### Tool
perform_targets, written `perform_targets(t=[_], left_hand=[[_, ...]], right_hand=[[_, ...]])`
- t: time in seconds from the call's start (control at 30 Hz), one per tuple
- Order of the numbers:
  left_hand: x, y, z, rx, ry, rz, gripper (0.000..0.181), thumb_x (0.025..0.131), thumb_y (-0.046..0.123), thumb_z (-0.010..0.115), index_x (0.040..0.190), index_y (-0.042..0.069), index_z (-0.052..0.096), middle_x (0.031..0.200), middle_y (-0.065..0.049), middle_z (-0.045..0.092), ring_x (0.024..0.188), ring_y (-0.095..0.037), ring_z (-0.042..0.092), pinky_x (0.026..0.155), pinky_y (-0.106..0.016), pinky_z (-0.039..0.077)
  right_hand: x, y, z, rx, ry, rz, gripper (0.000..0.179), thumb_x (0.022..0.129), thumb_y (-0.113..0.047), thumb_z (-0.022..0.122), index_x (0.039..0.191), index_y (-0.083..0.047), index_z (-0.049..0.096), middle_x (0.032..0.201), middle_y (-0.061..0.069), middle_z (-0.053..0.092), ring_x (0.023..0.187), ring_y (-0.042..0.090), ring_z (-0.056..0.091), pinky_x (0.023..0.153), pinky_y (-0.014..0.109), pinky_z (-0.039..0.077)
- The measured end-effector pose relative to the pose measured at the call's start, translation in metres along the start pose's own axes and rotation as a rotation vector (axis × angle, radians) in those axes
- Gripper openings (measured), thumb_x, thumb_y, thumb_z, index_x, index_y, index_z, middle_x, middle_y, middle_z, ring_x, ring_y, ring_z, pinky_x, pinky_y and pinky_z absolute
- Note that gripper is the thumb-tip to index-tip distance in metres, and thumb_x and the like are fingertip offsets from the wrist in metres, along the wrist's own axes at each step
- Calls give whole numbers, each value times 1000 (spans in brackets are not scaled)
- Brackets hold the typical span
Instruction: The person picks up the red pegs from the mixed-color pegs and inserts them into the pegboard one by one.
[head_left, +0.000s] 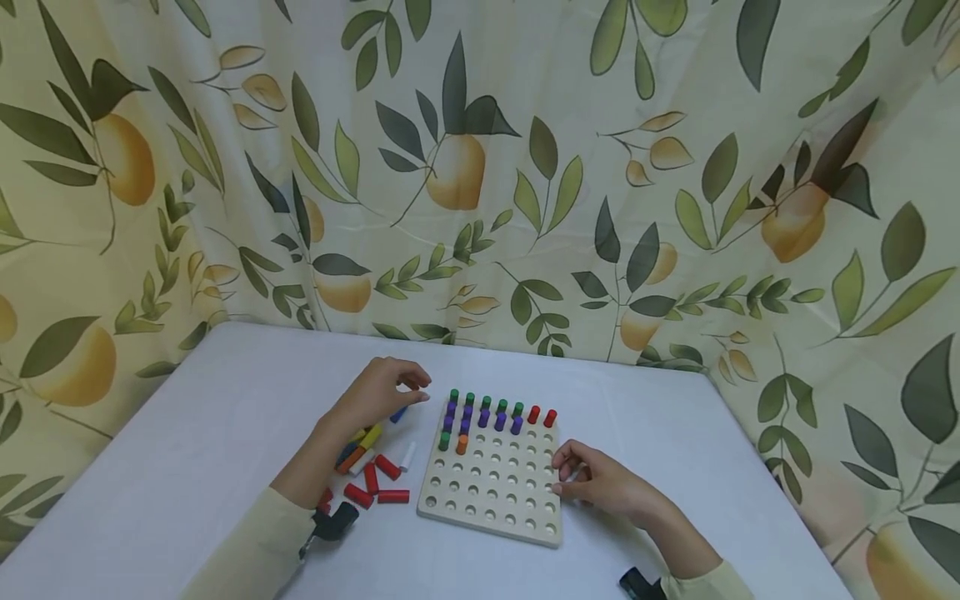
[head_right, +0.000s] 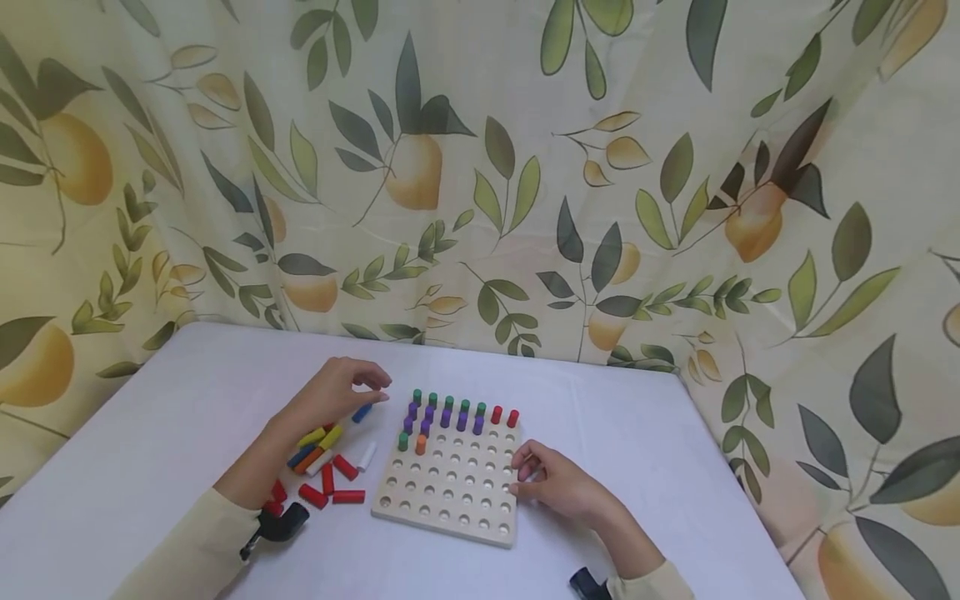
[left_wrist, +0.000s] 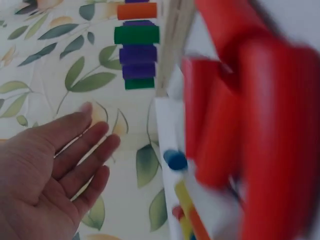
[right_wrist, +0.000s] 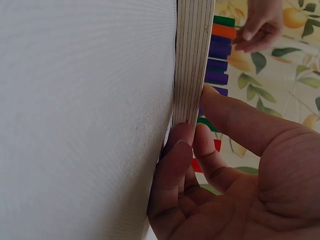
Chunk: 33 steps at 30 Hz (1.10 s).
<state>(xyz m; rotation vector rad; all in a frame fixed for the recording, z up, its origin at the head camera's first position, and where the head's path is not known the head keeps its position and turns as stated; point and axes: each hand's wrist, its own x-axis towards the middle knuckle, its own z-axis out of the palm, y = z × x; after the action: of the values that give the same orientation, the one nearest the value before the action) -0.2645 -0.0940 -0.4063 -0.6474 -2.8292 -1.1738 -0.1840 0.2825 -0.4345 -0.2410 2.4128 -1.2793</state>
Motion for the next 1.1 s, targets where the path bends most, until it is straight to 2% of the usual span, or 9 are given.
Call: perform_targets(t=[0.27,0.5,0.63,0.77,0.93,1.1], left_hand=[[-25,-28,-24,-68,-98,7,23,92,14,81,114,10,78,104,3,76,103,-20,67,96,-47,53],[-45,-52,-42,-176,-104,-74,21,93,12,80,113,13,78,106,3,75,105,-23,69,87,-38,58],[-55,-62,-50,-221,-102,-90,19,94,9,77,113,13,78,108,0,75,105,-25,69,85,-37,59],[-65,-71,-57,-239,-123,-98,20,95,10,76,115,11,77,110,-2,74,106,-24,70,87,-37,58],[-73,-83,-64,-298,-147,-90,24,95,16,77,118,8,75,112,-7,75,108,-24,70,90,-36,57],[-76,-93,-68,-336,-181,-90,28,95,17,78,121,7,74,114,-5,75,113,-26,68,91,-33,56]], right_hand=[[1,0,2,8,0,21,34,90,-13,81,114,-7,59,99,9,56,79,23,48,60,27,44],[0,0,2,-16,13,32,34,90,-14,82,114,-7,59,98,9,56,79,24,49,60,27,44],[1,2,2,-20,17,33,34,90,-14,82,115,-8,59,98,8,56,79,23,49,60,28,44],[1,4,3,-16,10,32,34,90,-15,82,115,-8,59,99,8,56,79,23,49,60,28,44],[0,2,1,-11,-7,20,33,91,-14,81,114,-8,59,99,9,56,78,23,49,60,27,44],[-1,0,-2,-15,-18,13,33,91,-15,81,114,-7,59,100,9,56,79,23,49,61,27,45]])
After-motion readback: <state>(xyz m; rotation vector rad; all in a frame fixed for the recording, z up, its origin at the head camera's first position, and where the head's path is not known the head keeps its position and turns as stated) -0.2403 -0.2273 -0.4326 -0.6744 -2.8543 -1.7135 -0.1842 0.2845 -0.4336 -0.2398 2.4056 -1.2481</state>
